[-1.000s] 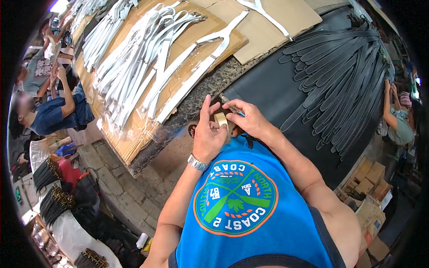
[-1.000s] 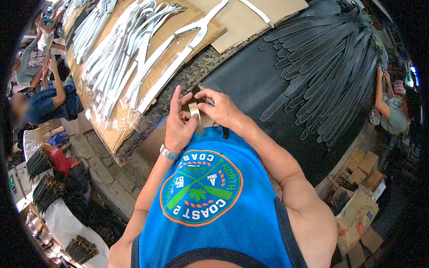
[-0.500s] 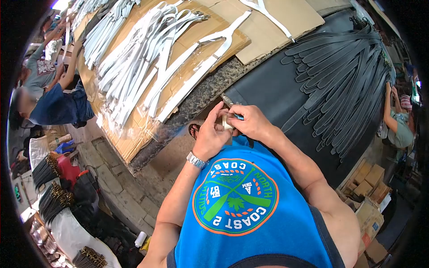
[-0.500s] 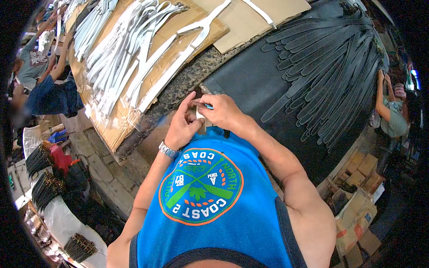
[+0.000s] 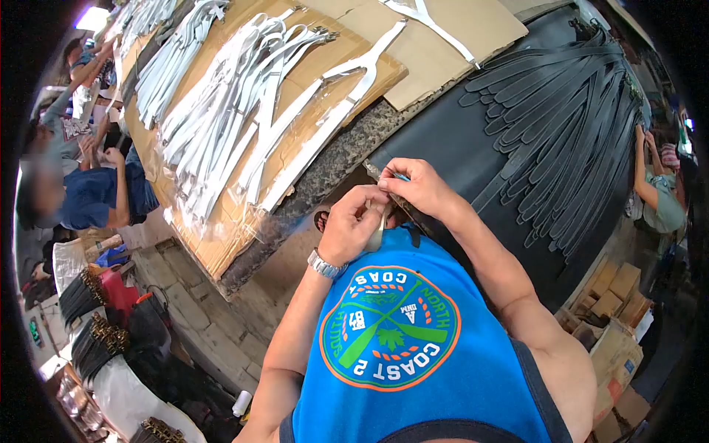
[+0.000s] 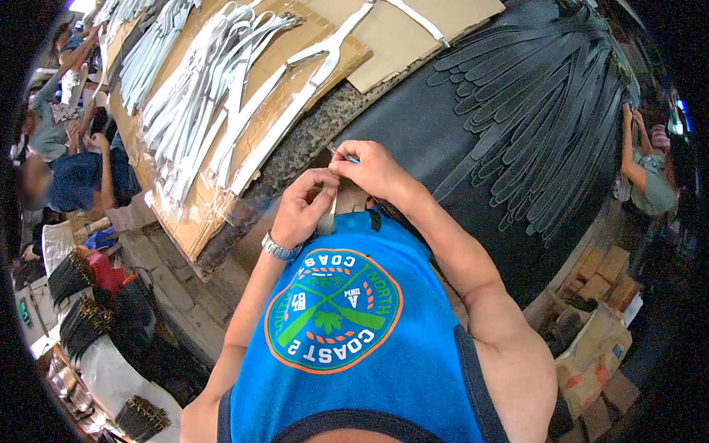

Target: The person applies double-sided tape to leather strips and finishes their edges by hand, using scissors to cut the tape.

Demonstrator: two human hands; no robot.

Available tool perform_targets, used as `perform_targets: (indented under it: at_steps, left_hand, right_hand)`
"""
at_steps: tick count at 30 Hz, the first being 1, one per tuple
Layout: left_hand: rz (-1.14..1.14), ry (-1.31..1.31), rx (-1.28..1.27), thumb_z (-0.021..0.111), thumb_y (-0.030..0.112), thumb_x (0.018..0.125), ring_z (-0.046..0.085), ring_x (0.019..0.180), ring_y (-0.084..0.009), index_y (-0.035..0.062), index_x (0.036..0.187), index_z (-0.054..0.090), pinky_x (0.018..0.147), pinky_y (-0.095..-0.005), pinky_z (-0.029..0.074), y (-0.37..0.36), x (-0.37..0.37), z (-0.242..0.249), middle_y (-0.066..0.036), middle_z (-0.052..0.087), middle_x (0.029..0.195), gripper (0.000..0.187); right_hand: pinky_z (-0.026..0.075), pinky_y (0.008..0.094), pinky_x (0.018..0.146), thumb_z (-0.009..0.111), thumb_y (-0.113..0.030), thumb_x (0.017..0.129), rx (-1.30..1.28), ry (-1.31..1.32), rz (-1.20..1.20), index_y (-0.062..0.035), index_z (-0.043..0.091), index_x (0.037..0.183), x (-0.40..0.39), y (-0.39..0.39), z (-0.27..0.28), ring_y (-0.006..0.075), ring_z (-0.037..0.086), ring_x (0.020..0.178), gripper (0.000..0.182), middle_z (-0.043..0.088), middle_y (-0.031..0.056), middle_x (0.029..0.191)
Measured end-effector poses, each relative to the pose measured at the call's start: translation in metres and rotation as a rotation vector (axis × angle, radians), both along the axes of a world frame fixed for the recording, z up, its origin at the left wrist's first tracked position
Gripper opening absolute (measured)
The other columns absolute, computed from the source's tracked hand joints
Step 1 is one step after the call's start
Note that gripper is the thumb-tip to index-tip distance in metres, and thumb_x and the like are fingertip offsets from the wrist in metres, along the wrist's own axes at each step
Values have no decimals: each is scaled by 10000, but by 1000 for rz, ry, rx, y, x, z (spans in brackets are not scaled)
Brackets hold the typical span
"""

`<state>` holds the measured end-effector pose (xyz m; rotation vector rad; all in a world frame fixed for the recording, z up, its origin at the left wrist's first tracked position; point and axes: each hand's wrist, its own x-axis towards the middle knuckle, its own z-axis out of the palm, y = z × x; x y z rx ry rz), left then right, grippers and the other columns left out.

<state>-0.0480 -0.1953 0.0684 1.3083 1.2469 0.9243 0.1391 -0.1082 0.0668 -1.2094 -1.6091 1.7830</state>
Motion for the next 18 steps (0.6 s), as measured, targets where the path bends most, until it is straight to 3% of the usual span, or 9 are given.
perform_targets:
  at_steps: [3,5,9,12,18]
  left_hand:
    - [16,-58,-93,643,54,930,520,730,-9,37,1252,618,684,-210,458,2,0,9,-1,650,1043,323]
    - [32,-139,-224,638,54,933,516,730,-6,40,1289,610,685,-198,451,1,-3,11,10,661,1096,358]
    - [72,-159,-204,631,35,920,464,656,12,36,1322,600,599,-177,401,-1,-3,15,16,673,1156,403]
    - [115,-191,-264,616,3,891,422,599,25,33,1303,610,545,-175,370,-4,-1,23,0,682,1177,413]
    - [69,-171,-210,632,8,898,452,620,16,38,1330,596,550,-175,382,-4,0,15,-8,669,1200,434]
  right_hand:
    - [537,335,701,680,-283,928,-106,31,14,-8,691,1011,2,2,-2,170,678,785,288,719,106,892]
    - [538,347,740,668,-323,940,-16,-7,-72,-12,662,1095,3,-4,-2,188,683,832,347,719,128,949]
    - [523,370,842,616,-357,977,140,-168,-181,-25,599,1245,20,-17,7,226,676,957,427,711,163,1060]
    - [503,367,890,558,-348,1006,-128,-104,-17,-31,626,1229,36,-27,26,232,658,1024,394,708,158,1056]
    - [497,298,780,505,-344,1030,-133,5,116,0,660,1214,37,-47,6,134,617,850,420,690,87,928]
